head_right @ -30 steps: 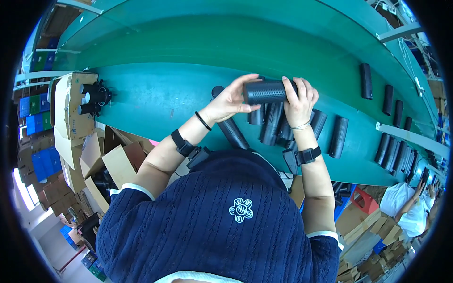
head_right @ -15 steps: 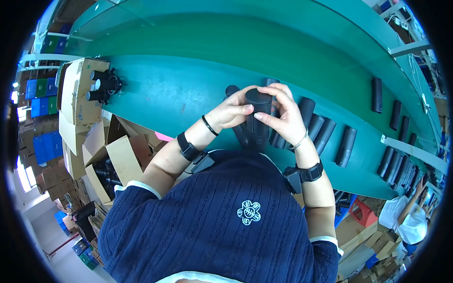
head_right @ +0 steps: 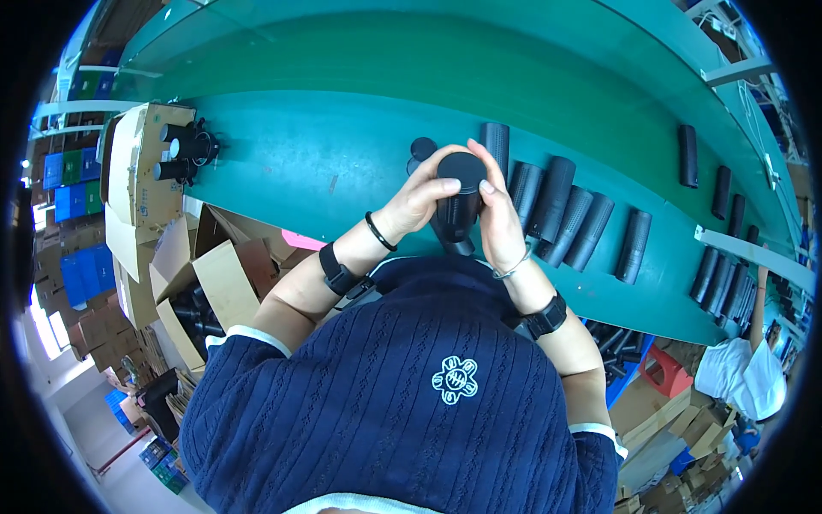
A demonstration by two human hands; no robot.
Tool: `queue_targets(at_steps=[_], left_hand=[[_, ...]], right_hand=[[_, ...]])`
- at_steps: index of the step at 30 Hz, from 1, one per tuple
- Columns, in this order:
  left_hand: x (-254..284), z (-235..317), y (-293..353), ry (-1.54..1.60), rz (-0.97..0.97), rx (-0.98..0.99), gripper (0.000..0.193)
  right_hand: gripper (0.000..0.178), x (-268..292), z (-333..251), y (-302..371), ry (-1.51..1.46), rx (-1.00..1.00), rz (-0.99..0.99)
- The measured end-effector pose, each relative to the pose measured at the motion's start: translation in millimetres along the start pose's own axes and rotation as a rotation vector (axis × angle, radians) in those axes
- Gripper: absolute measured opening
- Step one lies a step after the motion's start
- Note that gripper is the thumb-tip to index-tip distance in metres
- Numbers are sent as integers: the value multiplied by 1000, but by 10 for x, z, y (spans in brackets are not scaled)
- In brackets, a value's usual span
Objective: The person fits caps onto cylinders by hand, moves the capped cylinders aside, and then gathers several cylinders together to place them into a cardboard box. After filling the box, the person returns to the workstation to continue fitting caps onto the remaining cylinders.
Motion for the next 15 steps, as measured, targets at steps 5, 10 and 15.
queue_targets(at_steps=[5, 10, 15], left_hand=[[-97, 38, -9, -54, -40, -69, 39], [-77, -13, -79, -40, -14, -56, 46], [-107, 173, -106, -616, -153, -264, 70]], right_hand=[[56, 4, 16, 15, 169, 142, 58], [56, 74, -17, -31, 156, 157, 86], [73, 240, -105, -20, 131, 167, -199]])
Point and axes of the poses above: each hand's wrist, its own y-axis away from the middle knuckle, its own x-axis out of the back of the hand, z = x × y, the point moved 4 cm from there along -y, towards the middle knuckle, and after that the axes turned 7 degrees about y, right-handed, at the moved point
